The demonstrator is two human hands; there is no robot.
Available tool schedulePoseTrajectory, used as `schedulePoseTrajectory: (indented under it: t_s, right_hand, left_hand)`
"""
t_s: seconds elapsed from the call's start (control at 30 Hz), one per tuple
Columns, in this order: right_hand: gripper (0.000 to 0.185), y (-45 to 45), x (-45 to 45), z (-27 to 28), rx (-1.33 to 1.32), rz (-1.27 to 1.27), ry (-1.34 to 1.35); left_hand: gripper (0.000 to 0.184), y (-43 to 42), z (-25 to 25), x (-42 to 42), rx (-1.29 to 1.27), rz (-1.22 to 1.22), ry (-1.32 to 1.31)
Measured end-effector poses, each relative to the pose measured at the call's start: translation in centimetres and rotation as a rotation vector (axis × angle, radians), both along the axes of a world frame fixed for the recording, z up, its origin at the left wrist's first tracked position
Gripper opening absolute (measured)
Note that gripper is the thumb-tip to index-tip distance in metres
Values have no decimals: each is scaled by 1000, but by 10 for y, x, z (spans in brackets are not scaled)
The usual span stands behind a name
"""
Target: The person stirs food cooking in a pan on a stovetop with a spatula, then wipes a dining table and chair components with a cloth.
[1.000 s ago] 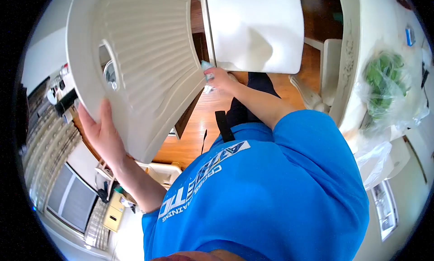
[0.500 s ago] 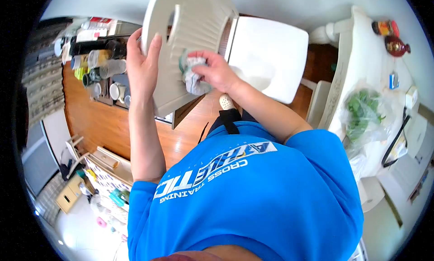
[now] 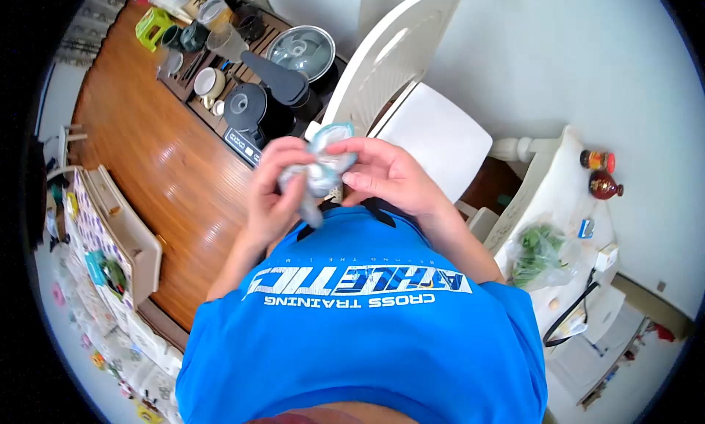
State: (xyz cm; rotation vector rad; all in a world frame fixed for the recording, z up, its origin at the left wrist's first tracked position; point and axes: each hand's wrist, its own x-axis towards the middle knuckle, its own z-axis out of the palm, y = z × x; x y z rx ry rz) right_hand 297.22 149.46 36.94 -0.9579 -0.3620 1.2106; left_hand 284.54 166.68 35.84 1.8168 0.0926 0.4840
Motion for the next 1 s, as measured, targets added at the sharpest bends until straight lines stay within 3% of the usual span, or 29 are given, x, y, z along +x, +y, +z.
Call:
schedulePoseTrajectory:
  t_s: [0.03, 0.13, 0.17, 0.27, 0.3, 0.33, 0.37, 0.43, 0.47, 0.67, 0.83, 0.9, 0.93, 1.0]
  right_hand:
    - [31, 0, 2, 7, -144, 70, -245]
    - [29, 11, 15, -3, -314, -282, -834]
    - [29, 19, 15, -2, -321, -259, -847]
    - [45, 50, 16, -5, -293, -446, -1232]
    - [57, 61, 23, -16, -410, -545, -1474]
    - [71, 70, 31, -26, -522, -649, -1717]
    - [71, 77, 42, -36, -515, -631, -1734]
    - [94, 88, 62, -50, -536, -555, -1101]
    - [84, 96, 61, -49, -560, -544, -935]
    - [78, 90, 52, -47, -548, -496, -895]
    - [78, 74, 28, -40, -569, -438, -893]
    - [76, 73, 19, -35, -571, -411, -852]
    - [75, 72, 18, -36, -548, -411, -862]
    - [71, 73, 16, -34, -539, -421, -864]
  left_hand:
    - [24, 12, -4, -10, -29, 67, -28]
    - [19, 32, -19, -27, -485, 305, -51]
    - [19, 37, -25, -26, -616, 321, -60]
    - [25, 36, -42, -3, -729, 89, 8]
    - [25, 27, -49, 8, -746, 43, 29]
    - [27, 16, -59, 18, -535, 6, 5]
    - [29, 8, -71, 26, -466, 5, 1]
    - [29, 13, -76, 28, -548, -53, -8]
    - [29, 13, -78, 27, -562, -45, -13]
    - [29, 2, -80, 18, -402, 3, -57]
    - [27, -14, -99, -5, -439, 79, -82]
    - [25, -17, -126, -15, -651, 45, 159]
    - [23, -17, -134, -21, -873, 87, 265]
    - [23, -7, -130, -22, -948, 71, 204]
